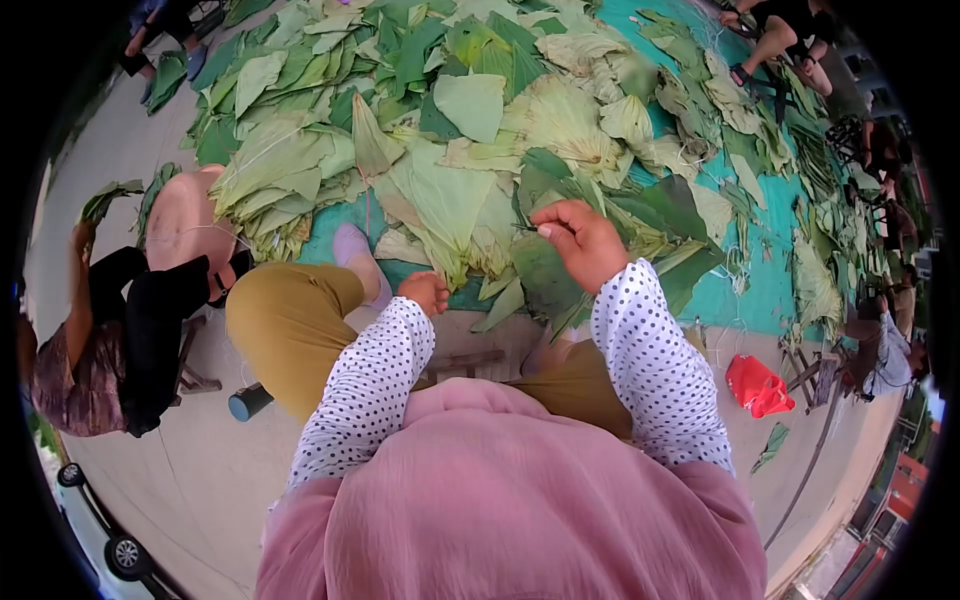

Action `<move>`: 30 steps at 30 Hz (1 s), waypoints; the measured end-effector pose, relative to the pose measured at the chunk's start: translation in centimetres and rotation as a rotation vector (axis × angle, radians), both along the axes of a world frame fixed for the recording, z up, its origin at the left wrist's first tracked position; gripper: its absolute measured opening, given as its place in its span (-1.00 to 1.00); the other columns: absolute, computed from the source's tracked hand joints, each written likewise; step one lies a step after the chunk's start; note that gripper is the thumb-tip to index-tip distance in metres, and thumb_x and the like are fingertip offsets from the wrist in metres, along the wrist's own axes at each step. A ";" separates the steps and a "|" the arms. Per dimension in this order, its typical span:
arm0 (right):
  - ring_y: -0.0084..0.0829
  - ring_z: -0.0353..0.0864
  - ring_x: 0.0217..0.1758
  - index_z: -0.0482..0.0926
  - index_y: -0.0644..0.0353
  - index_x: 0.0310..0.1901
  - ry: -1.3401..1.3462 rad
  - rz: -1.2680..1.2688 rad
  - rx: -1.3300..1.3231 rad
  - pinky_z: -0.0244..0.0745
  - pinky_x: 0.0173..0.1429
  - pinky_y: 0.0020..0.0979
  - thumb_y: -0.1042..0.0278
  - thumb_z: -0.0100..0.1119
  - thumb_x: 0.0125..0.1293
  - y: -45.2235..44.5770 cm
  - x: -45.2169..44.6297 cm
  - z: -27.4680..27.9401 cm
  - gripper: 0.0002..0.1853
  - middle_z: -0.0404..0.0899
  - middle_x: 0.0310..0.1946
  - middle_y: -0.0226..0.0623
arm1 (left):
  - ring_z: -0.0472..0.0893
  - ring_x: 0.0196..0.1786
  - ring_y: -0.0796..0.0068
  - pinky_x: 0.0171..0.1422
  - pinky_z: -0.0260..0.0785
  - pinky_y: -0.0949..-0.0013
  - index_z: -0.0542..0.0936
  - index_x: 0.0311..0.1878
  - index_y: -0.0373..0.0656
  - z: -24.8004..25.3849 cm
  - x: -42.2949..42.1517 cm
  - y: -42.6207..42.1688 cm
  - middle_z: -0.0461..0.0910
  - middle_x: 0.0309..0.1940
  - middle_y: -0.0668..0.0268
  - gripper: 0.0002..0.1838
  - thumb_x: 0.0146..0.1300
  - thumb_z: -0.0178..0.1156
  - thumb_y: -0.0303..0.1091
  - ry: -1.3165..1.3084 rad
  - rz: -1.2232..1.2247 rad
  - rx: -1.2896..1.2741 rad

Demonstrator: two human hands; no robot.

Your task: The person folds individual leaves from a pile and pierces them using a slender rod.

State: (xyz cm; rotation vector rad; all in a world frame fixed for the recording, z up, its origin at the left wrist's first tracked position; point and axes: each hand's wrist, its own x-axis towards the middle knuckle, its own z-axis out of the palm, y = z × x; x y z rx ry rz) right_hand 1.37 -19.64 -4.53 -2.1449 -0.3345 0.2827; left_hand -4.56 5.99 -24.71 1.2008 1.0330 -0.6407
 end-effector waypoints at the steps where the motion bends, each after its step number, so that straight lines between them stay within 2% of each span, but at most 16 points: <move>1: -0.36 0.55 -0.17 0.61 0.25 -0.11 -0.012 -0.018 0.016 0.44 -0.01 -0.40 0.49 0.17 0.32 0.1 0.2 0.1 -0.86 0.55 -0.25 -0.25 | 0.57 -0.34 0.47 -0.32 0.48 0.41 0.51 -0.01 -0.14 -1.0 0.4 -0.1 0.58 -0.28 0.31 -0.82 0.39 0.05 -0.34 0.016 -0.012 -0.007; 3: -0.34 0.54 -0.17 0.61 0.24 -0.10 -0.003 -0.024 0.000 0.43 -0.01 -0.39 0.51 0.17 0.32 0.5 0.6 0.2 -0.85 0.54 -0.26 -0.24 | 0.54 -0.20 0.42 -0.15 0.52 0.26 0.45 0.07 -0.11 -3.3 1.5 -0.5 0.52 -0.18 0.35 -0.77 0.41 -0.02 -0.32 0.070 -0.035 -0.032; 5: -0.29 0.53 -0.19 0.61 0.25 -0.10 -0.064 0.026 -0.001 0.43 -0.05 -0.37 0.54 0.16 0.29 1.1 1.0 0.1 -0.84 0.52 -0.28 -0.21 | 0.54 -0.21 0.41 -0.14 0.53 0.24 0.44 0.12 -0.11 -7.1 2.2 -0.4 0.53 -0.17 0.32 -0.73 0.42 -0.04 -0.31 0.111 -0.075 -0.035; 7: -0.18 0.52 -0.23 0.61 0.25 -0.10 -0.062 0.048 -0.016 0.44 -0.12 -0.31 0.59 0.15 0.26 1.9 1.0 0.9 -0.81 0.48 -0.30 -0.16 | 0.58 -0.24 0.34 -0.18 0.53 0.23 0.40 0.21 -0.10 -10.6 3.7 -0.4 0.58 -0.17 0.30 -0.67 0.44 -0.02 -0.28 0.030 -0.309 -0.113; 9: -0.10 0.54 -0.19 0.60 0.22 -0.11 -0.047 0.059 -0.007 0.46 -0.09 -0.21 0.53 0.14 0.28 2.6 0.8 0.6 -0.83 0.49 -0.26 -0.13 | 0.58 -0.15 0.30 -0.10 0.52 0.22 0.38 0.24 -0.09 -10.4 5.0 -2.4 0.55 -0.08 0.24 -0.65 0.43 -0.02 -0.31 0.174 0.121 -0.043; 10: -0.09 0.53 -0.17 0.60 0.21 -0.10 -0.063 0.104 -0.020 0.45 -0.08 -0.19 0.52 0.13 0.28 2.6 0.8 0.6 -0.83 0.48 -0.24 -0.12 | 0.53 -0.04 0.27 -0.02 0.49 0.19 0.34 0.30 -0.12 -12.1 5.6 -2.0 0.47 0.06 0.19 -0.59 0.42 -0.01 -0.29 0.211 0.073 -0.148; 11: -0.12 0.52 -0.15 0.61 0.18 -0.10 -0.017 0.107 0.002 0.45 -0.08 -0.21 0.53 0.14 0.23 2.8 0.9 0.9 -0.79 0.48 -0.23 -0.13 | 0.53 -0.05 0.28 -0.03 0.49 0.20 0.34 0.28 -0.12 -13.9 6.4 -2.2 0.47 0.05 0.19 -0.60 0.41 -0.01 -0.30 0.203 0.019 -0.188; 12: -0.14 0.51 -0.13 0.60 0.21 -0.16 -0.169 0.149 0.051 0.45 -0.08 -0.22 0.54 0.16 0.15 3.0 1.0 -0.5 -0.80 0.46 -0.25 -0.14 | 0.54 -0.06 0.28 -0.05 0.49 0.20 0.34 0.27 -0.12 -15.2 7.7 -3.5 0.48 0.04 0.19 -0.60 0.41 -0.01 -0.30 0.187 -0.017 -0.217; 14: -0.13 0.50 -0.10 0.53 0.28 -0.32 -0.041 0.133 -0.078 0.44 -0.11 -0.22 0.53 0.20 0.03 3.5 1.3 -0.5 -0.86 0.42 -0.30 -0.16 | 0.54 -0.08 0.29 -0.07 0.49 0.21 0.34 0.25 -0.12 -16.2 9.3 -5.2 0.49 0.02 0.18 -0.62 0.39 0.00 -0.32 0.176 -0.029 -0.207; 16: -0.10 0.50 -0.12 0.50 0.27 -0.31 -0.048 0.127 -0.079 0.45 -0.13 -0.16 0.54 0.22 -0.05 3.7 1.6 -1.3 -0.80 0.41 -0.24 -0.14 | 0.55 -0.09 0.30 -0.10 0.49 0.23 0.34 0.22 -0.11 -16.0 9.7 -5.9 0.49 0.01 0.18 -0.63 0.38 0.01 -0.33 0.170 -0.011 -0.176; 23: -0.07 0.54 -0.12 0.47 0.26 -0.27 0.003 0.086 -0.088 0.46 -0.13 -0.13 0.51 0.20 -0.03 3.6 1.5 -0.8 -0.77 0.47 -0.26 -0.12 | 0.57 -0.15 0.32 -0.18 0.49 0.27 0.33 0.14 -0.11 -14.4 9.6 -4.6 0.52 -0.06 0.16 -0.68 0.34 0.04 -0.37 0.060 0.097 -0.086; 27: -0.06 0.55 -0.11 0.48 0.27 -0.24 -0.037 0.064 -0.127 0.47 -0.11 -0.14 0.49 0.21 -0.01 3.7 1.4 -1.5 -0.75 0.50 -0.27 -0.11 | 0.58 -0.19 0.34 -0.23 0.49 0.29 0.32 0.09 -0.11 -11.5 9.4 -3.6 0.53 -0.09 0.14 -0.71 0.32 0.06 -0.40 -0.075 0.148 -0.044; 29: -0.05 0.55 -0.11 0.49 0.29 -0.21 -0.041 0.098 -0.099 0.48 -0.10 -0.15 0.43 0.25 -0.04 3.4 1.6 -1.6 -0.69 0.50 -0.25 -0.10 | 0.59 -0.20 0.34 -0.26 0.49 0.30 0.32 0.06 -0.11 -9.3 9.2 -3.3 0.54 -0.11 0.14 -0.72 0.31 0.06 -0.41 -0.160 0.175 -0.027; 30: -0.05 0.57 -0.12 0.52 0.29 -0.25 -0.141 0.050 -0.147 0.49 -0.11 -0.15 0.36 0.29 -0.07 3.7 1.5 -1.8 -0.68 0.51 -0.27 -0.09 | 0.59 -0.21 0.35 -0.27 0.49 0.31 0.32 0.05 -0.11 -8.1 9.1 -3.2 0.54 -0.12 0.14 -0.72 0.30 0.07 -0.42 -0.207 0.187 -0.015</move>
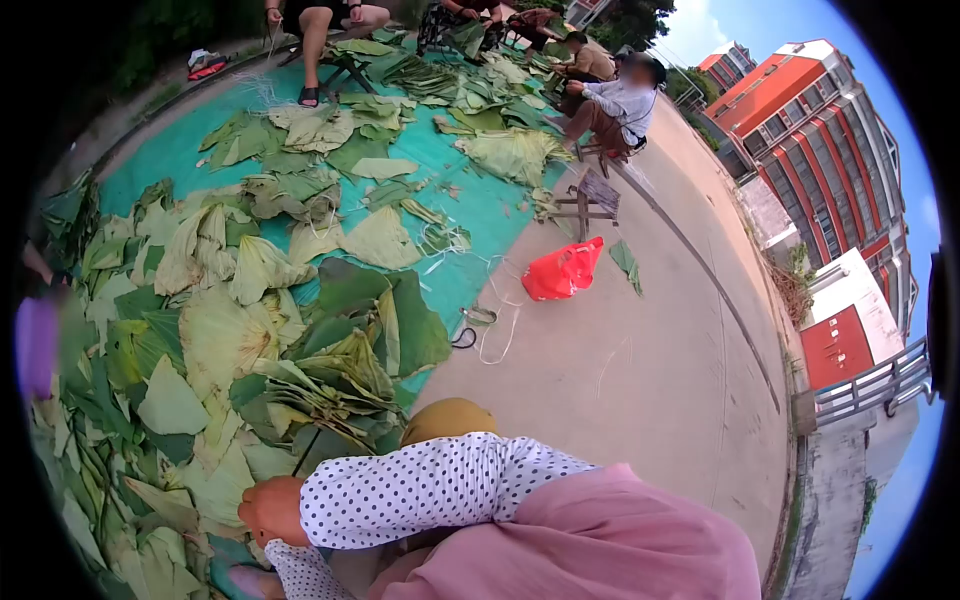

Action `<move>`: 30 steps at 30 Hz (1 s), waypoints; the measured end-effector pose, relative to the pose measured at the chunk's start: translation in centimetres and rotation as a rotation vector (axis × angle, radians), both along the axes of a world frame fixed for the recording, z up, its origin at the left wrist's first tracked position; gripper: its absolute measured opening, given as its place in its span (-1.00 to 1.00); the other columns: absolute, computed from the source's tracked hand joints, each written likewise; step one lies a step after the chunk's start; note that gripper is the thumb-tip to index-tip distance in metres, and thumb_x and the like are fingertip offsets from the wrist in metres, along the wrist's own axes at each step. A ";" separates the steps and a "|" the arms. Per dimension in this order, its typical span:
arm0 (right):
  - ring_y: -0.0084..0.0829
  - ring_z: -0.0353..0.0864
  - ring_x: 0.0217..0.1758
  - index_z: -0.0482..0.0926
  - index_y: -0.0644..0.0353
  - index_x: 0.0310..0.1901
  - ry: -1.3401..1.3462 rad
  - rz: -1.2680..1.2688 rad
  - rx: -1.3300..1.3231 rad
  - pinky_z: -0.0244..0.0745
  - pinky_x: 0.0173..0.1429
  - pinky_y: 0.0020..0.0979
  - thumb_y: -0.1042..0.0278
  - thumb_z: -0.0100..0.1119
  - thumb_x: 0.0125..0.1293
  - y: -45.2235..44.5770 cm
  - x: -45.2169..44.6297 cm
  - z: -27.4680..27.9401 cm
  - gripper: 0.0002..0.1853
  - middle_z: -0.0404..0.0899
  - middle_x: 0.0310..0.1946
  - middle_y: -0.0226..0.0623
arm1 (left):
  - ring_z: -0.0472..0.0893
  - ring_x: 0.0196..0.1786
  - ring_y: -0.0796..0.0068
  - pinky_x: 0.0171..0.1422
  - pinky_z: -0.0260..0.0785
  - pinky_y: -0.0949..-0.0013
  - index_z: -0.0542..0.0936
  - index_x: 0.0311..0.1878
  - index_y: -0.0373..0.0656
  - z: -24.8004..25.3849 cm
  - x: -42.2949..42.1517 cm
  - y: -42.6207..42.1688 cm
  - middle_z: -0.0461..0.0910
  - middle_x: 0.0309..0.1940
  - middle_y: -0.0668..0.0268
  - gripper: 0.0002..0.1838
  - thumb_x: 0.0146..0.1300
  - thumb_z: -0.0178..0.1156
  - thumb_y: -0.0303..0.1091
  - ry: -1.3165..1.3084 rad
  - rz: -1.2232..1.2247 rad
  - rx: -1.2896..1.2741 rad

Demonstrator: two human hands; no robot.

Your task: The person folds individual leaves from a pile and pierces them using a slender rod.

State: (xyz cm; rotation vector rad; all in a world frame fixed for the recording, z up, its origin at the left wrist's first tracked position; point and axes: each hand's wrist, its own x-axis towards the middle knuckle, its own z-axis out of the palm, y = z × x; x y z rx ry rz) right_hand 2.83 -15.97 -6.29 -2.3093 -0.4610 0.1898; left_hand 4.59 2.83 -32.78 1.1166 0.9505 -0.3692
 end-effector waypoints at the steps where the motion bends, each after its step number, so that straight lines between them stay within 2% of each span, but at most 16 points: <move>1: -0.05 0.57 -0.12 0.52 0.29 -0.25 -0.014 0.001 0.005 0.49 -0.11 -0.15 0.36 0.29 -0.07 0.5 -0.2 -0.1 -0.68 0.51 -0.27 -0.09 | 0.59 -0.22 0.35 -0.28 0.49 0.31 0.32 0.04 -0.11 1.2 -0.1 0.2 0.55 -0.13 0.13 -0.73 0.29 0.07 -0.42 -0.045 0.011 0.014; 3: -0.07 0.58 -0.13 0.54 0.29 -0.30 0.037 -0.110 -0.029 0.52 -0.12 -0.16 0.31 0.31 -0.10 1.2 -0.5 -0.1 -0.69 0.52 -0.28 -0.09 | 0.60 -0.24 0.36 -0.31 0.49 0.32 0.32 0.01 -0.11 3.6 -0.4 0.7 0.56 -0.14 0.13 -0.74 0.28 0.08 -0.44 -0.138 0.022 0.039; 4: -0.08 0.58 -0.13 0.55 0.31 -0.33 -0.007 0.054 -0.068 0.53 -0.10 -0.18 0.36 0.30 -0.09 0.1 0.2 -0.4 -0.73 0.53 -0.29 -0.08 | 0.60 -0.25 0.36 -0.32 0.49 0.33 0.31 0.00 -0.10 4.8 -0.5 0.6 0.56 -0.15 0.12 -0.74 0.28 0.09 -0.44 -0.184 0.008 0.053; 5: -0.07 0.58 -0.13 0.55 0.32 -0.32 -0.019 0.034 -0.057 0.53 -0.10 -0.18 0.39 0.29 -0.08 -0.4 0.1 -0.6 -0.74 0.53 -0.29 -0.07 | 0.61 -0.25 0.37 -0.33 0.49 0.33 0.31 -0.01 -0.10 6.1 -0.6 0.9 0.56 -0.16 0.12 -0.74 0.27 0.09 -0.45 -0.232 -0.010 0.076; 7: -0.06 0.58 -0.12 0.54 0.33 -0.31 -0.044 0.094 -0.056 0.52 -0.09 -0.15 0.49 0.25 -0.04 -0.8 -0.1 0.3 -0.79 0.53 -0.27 -0.06 | 0.53 -0.31 0.55 -0.28 0.44 0.46 0.40 0.03 -0.11 8.9 -1.5 1.9 0.53 -0.23 0.31 -0.75 0.30 0.08 -0.42 -0.323 -0.098 0.189; 8: -0.06 0.57 -0.10 0.55 0.27 -0.29 -0.021 0.034 -0.070 0.51 -0.07 -0.17 0.53 0.21 0.01 -0.7 -0.4 0.6 -0.82 0.53 -0.25 -0.08 | 0.51 -0.30 0.58 -0.23 0.43 0.49 0.46 0.02 -0.12 9.7 -2.3 2.6 0.52 -0.22 0.37 -0.77 0.31 0.09 -0.42 -0.421 -0.114 0.200; 9: -0.08 0.57 -0.08 0.56 0.22 -0.26 -0.025 -0.004 -0.012 0.49 -0.04 -0.19 0.55 0.17 0.08 -0.7 -0.5 0.4 -0.84 0.54 -0.24 -0.13 | 0.55 -0.19 0.57 -0.20 0.44 0.48 0.49 0.03 -0.09 11.5 -2.5 2.7 0.57 -0.18 0.36 -0.78 0.33 0.08 -0.44 -0.465 -0.158 0.265; 10: -0.10 0.57 -0.07 0.56 0.19 -0.24 -0.027 -0.029 -0.013 0.47 -0.01 -0.21 0.52 0.15 0.16 -0.7 -0.6 0.6 -0.88 0.55 -0.23 -0.17 | 0.52 -0.25 0.58 -0.16 0.44 0.45 0.52 -0.03 -0.12 14.9 -3.2 1.6 0.56 -0.19 0.38 -0.83 0.35 0.09 -0.41 -0.528 -0.134 0.224; 13: -0.03 0.58 -0.14 0.53 0.25 -0.20 -0.041 -0.076 0.156 0.47 -0.05 -0.15 0.45 0.15 0.26 -0.2 -0.7 0.8 -0.88 0.57 -0.26 -0.09 | 0.62 -0.15 0.44 -0.10 0.54 0.34 0.52 0.00 -0.19 21.0 -3.9 1.0 0.61 -0.14 0.29 -0.81 0.39 0.08 -0.37 -0.529 -0.043 -0.019; 15: -0.07 0.58 -0.06 0.53 0.22 -0.16 0.042 -0.016 0.131 0.47 0.03 -0.18 0.42 0.09 0.30 -0.2 -0.8 2.1 -0.87 0.56 -0.15 -0.10 | 0.64 -0.20 0.41 -0.11 0.55 0.33 0.52 0.00 -0.19 22.7 -4.2 1.4 0.62 -0.13 0.27 -0.79 0.40 0.10 -0.32 -0.551 -0.051 -0.106; 17: -0.07 0.58 -0.06 0.53 0.22 -0.16 0.020 0.039 0.143 0.47 0.03 -0.18 0.42 0.09 0.30 0.1 -0.9 1.8 -0.87 0.56 -0.15 -0.10 | 0.64 -0.21 0.41 -0.12 0.55 0.33 0.52 0.00 -0.20 24.5 -5.0 1.4 0.63 -0.13 0.27 -0.78 0.40 0.10 -0.31 -0.569 -0.047 -0.113; 22: -0.06 0.56 -0.08 0.51 0.24 -0.20 -0.025 0.033 0.192 0.46 0.00 -0.18 0.42 0.12 0.28 0.6 -1.3 2.5 -0.88 0.54 -0.18 -0.08 | 0.66 -0.20 0.34 -0.11 0.57 0.28 0.50 -0.02 -0.21 25.4 -6.0 1.3 0.64 -0.16 0.22 -0.80 0.41 0.08 -0.31 -0.597 -0.102 -0.130; 27: -0.04 0.55 -0.15 0.50 0.24 -0.23 -0.075 0.078 0.186 0.45 -0.07 -0.17 0.43 0.14 0.27 0.7 -1.2 2.1 -0.90 0.53 -0.25 -0.06 | 0.64 -0.25 0.44 -0.10 0.57 0.31 0.53 -0.04 -0.21 25.6 -6.7 0.9 0.64 -0.18 0.28 -0.80 0.42 0.08 -0.29 -0.560 -0.177 -0.132; 30: -0.02 0.56 -0.20 0.51 0.25 -0.28 -0.133 0.110 0.202 0.46 -0.12 -0.15 0.46 0.19 0.22 0.9 -1.2 1.6 -0.91 0.53 -0.31 -0.05 | 0.59 -0.27 0.54 -0.10 0.56 0.35 0.55 -0.04 -0.19 25.1 -6.7 0.8 0.56 -0.22 0.37 -0.77 0.40 0.15 -0.24 -0.543 -0.191 -0.167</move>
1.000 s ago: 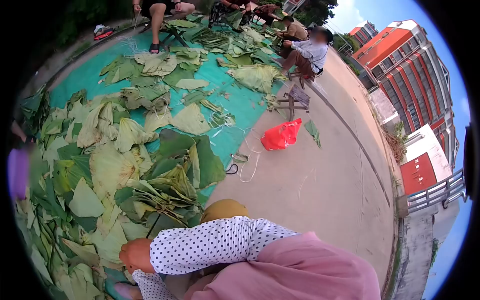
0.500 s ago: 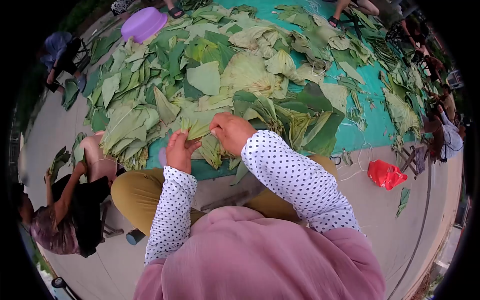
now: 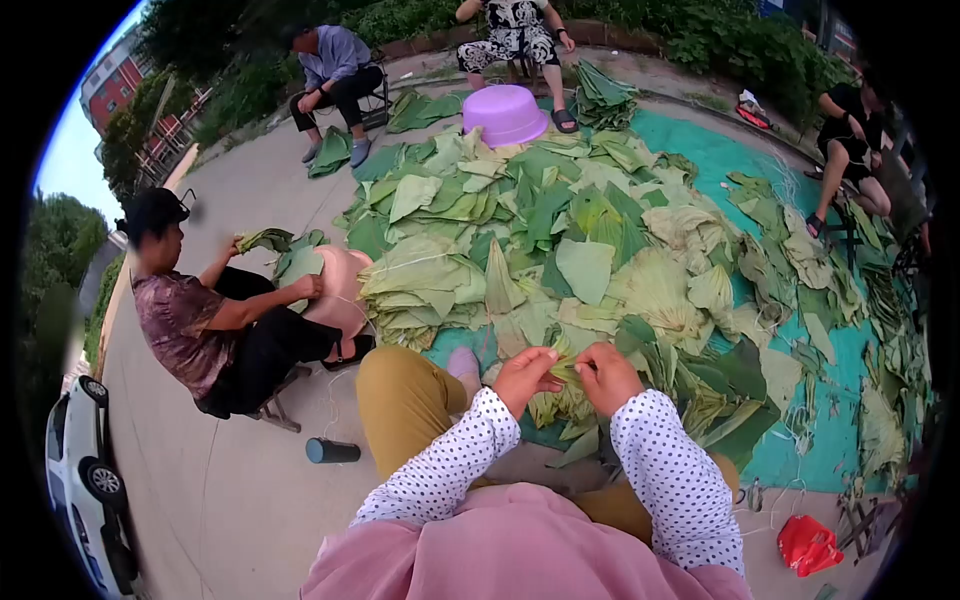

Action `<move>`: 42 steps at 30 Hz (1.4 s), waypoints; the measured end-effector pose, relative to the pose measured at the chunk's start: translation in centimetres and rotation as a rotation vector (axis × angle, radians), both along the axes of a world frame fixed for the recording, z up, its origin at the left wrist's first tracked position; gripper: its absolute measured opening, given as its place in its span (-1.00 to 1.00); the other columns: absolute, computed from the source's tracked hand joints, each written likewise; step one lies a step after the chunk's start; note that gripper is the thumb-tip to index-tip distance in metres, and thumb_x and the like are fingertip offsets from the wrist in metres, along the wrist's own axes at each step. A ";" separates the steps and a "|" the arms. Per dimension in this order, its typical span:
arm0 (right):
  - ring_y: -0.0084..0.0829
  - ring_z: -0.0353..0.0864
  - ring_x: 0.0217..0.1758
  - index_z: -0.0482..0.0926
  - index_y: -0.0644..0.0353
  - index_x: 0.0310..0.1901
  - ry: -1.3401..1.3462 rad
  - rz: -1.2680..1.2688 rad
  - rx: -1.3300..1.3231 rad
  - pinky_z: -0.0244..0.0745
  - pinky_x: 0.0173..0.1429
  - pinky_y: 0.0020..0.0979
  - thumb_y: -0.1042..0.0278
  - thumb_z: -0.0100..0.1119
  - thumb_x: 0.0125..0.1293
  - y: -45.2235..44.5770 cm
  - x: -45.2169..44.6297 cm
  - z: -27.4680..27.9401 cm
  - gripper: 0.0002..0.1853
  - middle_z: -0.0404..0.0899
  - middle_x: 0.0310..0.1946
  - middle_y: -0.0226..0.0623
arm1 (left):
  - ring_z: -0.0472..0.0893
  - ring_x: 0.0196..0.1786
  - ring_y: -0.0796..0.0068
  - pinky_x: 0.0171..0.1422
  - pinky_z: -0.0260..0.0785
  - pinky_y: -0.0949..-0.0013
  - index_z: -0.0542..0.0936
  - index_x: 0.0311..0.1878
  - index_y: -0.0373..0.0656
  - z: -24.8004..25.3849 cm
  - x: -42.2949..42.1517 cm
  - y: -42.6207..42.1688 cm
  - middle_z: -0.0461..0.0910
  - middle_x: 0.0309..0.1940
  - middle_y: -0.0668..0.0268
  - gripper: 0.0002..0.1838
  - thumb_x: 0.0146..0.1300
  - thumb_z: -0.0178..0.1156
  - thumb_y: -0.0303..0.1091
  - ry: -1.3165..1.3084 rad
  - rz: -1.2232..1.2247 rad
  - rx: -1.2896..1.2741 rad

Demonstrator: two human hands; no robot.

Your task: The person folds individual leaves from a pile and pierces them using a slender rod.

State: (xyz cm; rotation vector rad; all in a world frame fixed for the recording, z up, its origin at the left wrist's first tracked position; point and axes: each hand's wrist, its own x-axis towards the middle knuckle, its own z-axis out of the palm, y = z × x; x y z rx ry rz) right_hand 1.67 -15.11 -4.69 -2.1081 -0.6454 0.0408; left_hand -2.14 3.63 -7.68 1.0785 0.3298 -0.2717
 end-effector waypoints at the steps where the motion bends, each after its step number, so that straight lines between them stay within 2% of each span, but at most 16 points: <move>1: -0.01 0.56 -0.22 0.51 0.25 -0.29 -0.005 -0.004 -0.025 0.46 -0.13 -0.14 0.46 0.19 0.22 0.1 0.0 -0.2 -0.92 0.53 -0.32 -0.05 | 0.56 -0.28 0.58 -0.10 0.55 0.38 0.54 -0.05 -0.19 0.2 0.0 -0.1 0.53 -0.24 0.39 -0.76 0.39 0.16 -0.22 0.017 0.000 0.020; 7: -0.02 0.56 -0.24 0.52 0.26 -0.32 -0.062 -0.006 -0.086 0.46 -0.15 -0.14 0.46 0.19 0.18 0.2 0.2 -0.7 -0.91 0.53 -0.37 -0.03 | 0.55 -0.19 0.63 -0.05 0.52 0.44 0.56 -0.04 -0.19 1.6 -0.1 -0.3 0.53 -0.24 0.42 -0.73 0.35 0.23 -0.20 -0.028 -0.050 0.097; 10: -0.02 0.56 -0.26 0.52 0.25 -0.34 -0.068 -0.021 -0.088 0.47 -0.17 -0.14 0.45 0.19 0.17 0.2 0.3 -0.8 -0.92 0.54 -0.39 -0.03 | 0.55 -0.14 0.63 -0.04 0.49 0.46 0.56 0.08 -0.21 0.8 -0.1 -0.3 0.58 -0.16 0.39 -0.63 0.29 0.30 -0.24 -0.111 -0.139 0.152; 13: -0.02 0.57 -0.29 0.53 0.26 -0.36 -0.057 -0.043 -0.072 0.47 -0.19 -0.14 0.46 0.19 0.16 0.2 0.3 -1.3 -0.92 0.55 -0.41 -0.03 | 0.57 -0.16 0.62 -0.06 0.49 0.46 0.55 0.09 -0.25 0.0 -0.3 -0.4 0.61 -0.13 0.36 -0.62 0.26 0.32 -0.30 -0.170 -0.106 0.265; 14: -0.03 0.58 -0.31 0.53 0.26 -0.37 -0.058 -0.046 -0.075 0.48 -0.19 -0.15 0.45 0.20 0.16 0.3 0.1 -1.1 -0.92 0.56 -0.41 -0.03 | 0.57 -0.22 0.59 -0.18 0.47 0.44 0.55 0.09 -0.27 -1.8 -0.1 -0.6 0.63 -0.14 0.33 -0.58 0.21 0.36 -0.30 -0.233 -0.040 0.285; 21: -0.09 0.59 -0.33 0.55 0.28 -0.35 -0.043 -0.034 -0.049 0.49 -0.20 -0.20 0.44 0.22 0.18 0.3 -0.5 -1.2 -0.90 0.56 -0.40 -0.04 | 0.59 -0.24 0.58 -0.22 0.48 0.45 0.60 -0.02 -0.27 -1.2 -1.0 -1.3 0.66 -0.21 0.28 -0.63 0.18 0.39 -0.27 -0.208 0.055 0.316; 26: -0.16 0.61 -0.35 0.55 0.29 -0.35 -0.021 -0.030 -0.036 0.50 -0.22 -0.24 0.43 0.22 0.21 0.2 -0.7 -1.4 -0.89 0.57 -0.40 -0.07 | 0.61 -0.26 0.55 -0.19 0.50 0.43 0.64 0.02 -0.26 -0.9 -1.1 -1.4 0.69 -0.18 0.26 -0.58 0.19 0.37 -0.17 -0.208 0.047 0.346; 28: -0.32 0.58 -0.46 0.55 0.29 -0.38 -0.051 -0.064 0.011 0.49 -0.31 -0.31 0.42 0.26 0.19 0.2 -0.7 -1.4 -0.88 0.57 -0.52 -0.18 | 0.61 -0.27 0.57 -0.18 0.51 0.43 0.64 0.02 -0.27 -0.6 -1.2 -1.7 0.69 -0.17 0.25 -0.57 0.20 0.37 -0.15 -0.229 0.039 0.381; 29: -0.32 0.58 -0.46 0.55 0.29 -0.38 -0.058 -0.057 0.010 0.49 -0.31 -0.31 0.42 0.26 0.19 0.1 -0.6 -1.6 -0.88 0.57 -0.52 -0.18 | 0.61 -0.27 0.59 -0.17 0.51 0.43 0.64 0.02 -0.28 -0.5 -1.3 -1.8 0.69 -0.17 0.24 -0.55 0.20 0.36 -0.13 -0.248 0.023 0.416; 30: -0.34 0.58 -0.47 0.55 0.28 -0.39 -0.067 -0.053 0.018 0.48 -0.32 -0.32 0.43 0.26 0.19 -0.1 -0.6 -1.7 -0.88 0.57 -0.53 -0.19 | 0.64 -0.20 0.54 -0.06 0.51 0.41 0.63 0.04 -0.29 0.1 -1.4 -1.7 0.69 -0.12 0.19 -0.54 0.21 0.34 -0.12 -0.220 -0.017 0.495; 31: -0.36 0.57 -0.49 0.55 0.28 -0.39 -0.077 -0.050 0.025 0.48 -0.33 -0.32 0.43 0.26 0.19 -0.1 -0.5 -1.7 -0.88 0.57 -0.54 -0.21 | 0.64 -0.20 0.54 -0.06 0.51 0.41 0.63 0.04 -0.29 0.3 -1.5 -1.8 0.69 -0.12 0.19 -0.54 0.21 0.34 -0.12 -0.227 -0.009 0.494; 34: -0.34 0.58 -0.46 0.55 0.26 -0.39 -0.057 -0.060 -0.006 0.48 -0.31 -0.32 0.45 0.26 0.19 -0.5 -0.6 -1.8 -0.90 0.58 -0.52 -0.20 | 0.64 0.04 0.34 0.14 0.44 0.35 0.60 0.08 -0.27 0.2 -2.1 -2.2 0.66 -0.01 0.09 -0.58 0.27 0.26 -0.17 -0.367 -0.029 0.567; 42: -0.30 0.60 -0.44 0.56 0.25 -0.37 -0.031 -0.058 -0.020 0.51 -0.28 -0.30 0.45 0.26 0.19 -1.0 -0.5 -3.2 -0.91 0.59 -0.48 -0.18 | 0.61 0.08 0.16 0.17 0.43 0.28 0.59 0.12 -0.23 -0.7 -2.6 -2.7 0.62 0.03 0.04 -0.63 0.30 0.15 -0.29 -0.411 -0.027 0.706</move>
